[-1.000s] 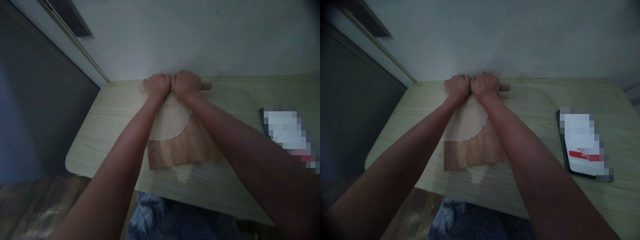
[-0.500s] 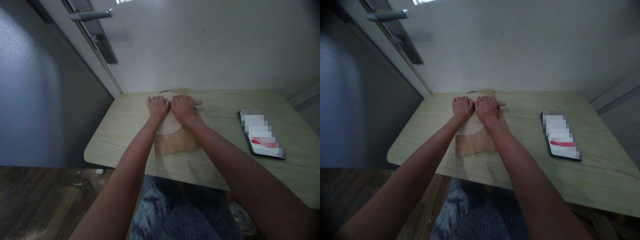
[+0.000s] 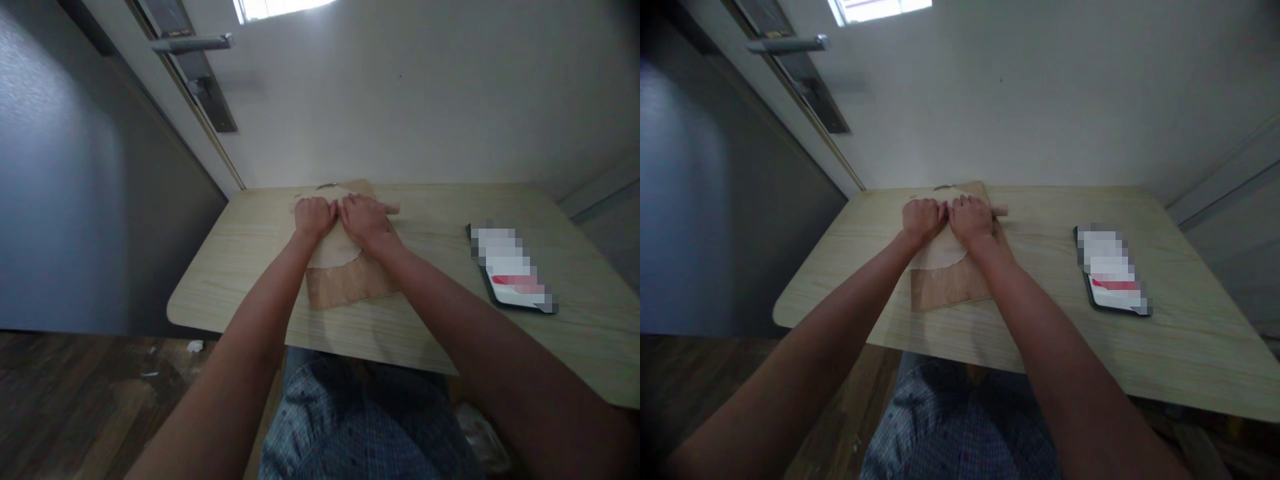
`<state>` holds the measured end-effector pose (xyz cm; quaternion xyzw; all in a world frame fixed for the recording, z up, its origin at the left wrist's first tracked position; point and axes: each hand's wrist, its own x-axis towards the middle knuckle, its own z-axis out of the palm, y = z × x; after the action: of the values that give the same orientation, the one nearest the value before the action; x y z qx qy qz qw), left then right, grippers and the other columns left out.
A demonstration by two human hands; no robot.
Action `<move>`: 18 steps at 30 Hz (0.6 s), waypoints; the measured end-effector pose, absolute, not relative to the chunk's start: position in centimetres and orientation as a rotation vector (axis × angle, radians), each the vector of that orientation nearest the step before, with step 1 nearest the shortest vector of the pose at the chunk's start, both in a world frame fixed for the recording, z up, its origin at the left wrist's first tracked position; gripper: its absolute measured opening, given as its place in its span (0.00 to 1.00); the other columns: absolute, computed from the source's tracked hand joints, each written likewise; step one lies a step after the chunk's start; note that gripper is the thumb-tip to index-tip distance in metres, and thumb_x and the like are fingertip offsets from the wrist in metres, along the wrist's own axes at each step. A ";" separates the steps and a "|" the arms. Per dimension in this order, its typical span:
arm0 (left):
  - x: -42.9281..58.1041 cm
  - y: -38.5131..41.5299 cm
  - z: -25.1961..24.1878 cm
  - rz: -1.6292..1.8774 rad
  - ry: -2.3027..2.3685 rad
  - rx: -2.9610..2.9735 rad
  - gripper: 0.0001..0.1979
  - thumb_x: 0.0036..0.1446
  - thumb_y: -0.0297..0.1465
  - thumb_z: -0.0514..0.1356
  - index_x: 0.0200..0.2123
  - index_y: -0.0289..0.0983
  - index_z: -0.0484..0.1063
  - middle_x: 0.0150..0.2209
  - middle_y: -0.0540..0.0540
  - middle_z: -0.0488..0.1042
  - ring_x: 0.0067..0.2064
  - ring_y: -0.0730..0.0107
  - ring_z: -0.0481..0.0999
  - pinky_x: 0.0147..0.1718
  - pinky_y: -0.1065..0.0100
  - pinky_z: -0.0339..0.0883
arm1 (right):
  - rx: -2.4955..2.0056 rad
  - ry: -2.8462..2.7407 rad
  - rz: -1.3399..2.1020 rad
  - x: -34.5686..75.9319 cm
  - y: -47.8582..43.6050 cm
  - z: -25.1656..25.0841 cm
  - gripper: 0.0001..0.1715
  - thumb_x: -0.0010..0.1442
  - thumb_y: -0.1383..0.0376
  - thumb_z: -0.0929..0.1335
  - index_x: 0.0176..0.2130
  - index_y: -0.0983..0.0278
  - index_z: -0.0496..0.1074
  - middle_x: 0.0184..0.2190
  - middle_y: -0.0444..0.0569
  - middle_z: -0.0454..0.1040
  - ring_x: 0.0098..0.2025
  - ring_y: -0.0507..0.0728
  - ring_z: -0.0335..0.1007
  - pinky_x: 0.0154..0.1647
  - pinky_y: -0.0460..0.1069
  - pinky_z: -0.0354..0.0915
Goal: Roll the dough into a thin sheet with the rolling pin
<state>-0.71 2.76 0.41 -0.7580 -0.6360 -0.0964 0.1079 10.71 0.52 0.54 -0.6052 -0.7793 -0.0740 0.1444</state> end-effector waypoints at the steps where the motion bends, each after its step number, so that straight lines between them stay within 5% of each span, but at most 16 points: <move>1: -0.6 3.0 0.3 -0.290 -1.872 -2.231 0.29 0.58 0.41 0.36 0.35 0.28 0.71 0.34 0.34 0.72 0.38 0.56 0.70 0.38 0.60 0.58 | -1.726 -2.249 -0.215 10.8 0.8 0.3 0.24 0.61 0.63 0.50 0.41 0.70 0.67 0.42 0.58 0.69 0.45 0.59 0.61 0.44 0.52 0.53; 8: -0.2 4.6 -0.7 -0.464 -1.854 -2.195 0.24 0.59 0.37 0.36 0.52 0.32 0.58 0.48 0.37 0.66 0.50 0.61 0.62 0.49 0.60 0.48 | -1.650 -2.267 -0.184 11.5 3.5 -0.8 0.25 0.61 0.61 0.50 0.47 0.71 0.64 0.46 0.58 0.66 0.48 0.60 0.58 0.47 0.55 0.51; 18: 0.7 7.2 -0.5 -0.383 -2.001 -2.187 0.25 0.60 0.36 0.33 0.42 0.33 0.66 0.44 0.37 0.68 0.48 0.58 0.63 0.45 0.58 0.53 | -1.651 -2.284 -0.146 11.8 6.7 -0.5 0.26 0.61 0.61 0.49 0.42 0.70 0.67 0.43 0.56 0.68 0.46 0.59 0.59 0.46 0.54 0.53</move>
<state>0.67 7.20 -0.46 -0.7297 -0.6674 -0.1279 0.0761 11.85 6.67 -0.54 -0.5774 -0.7991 -0.0509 0.1592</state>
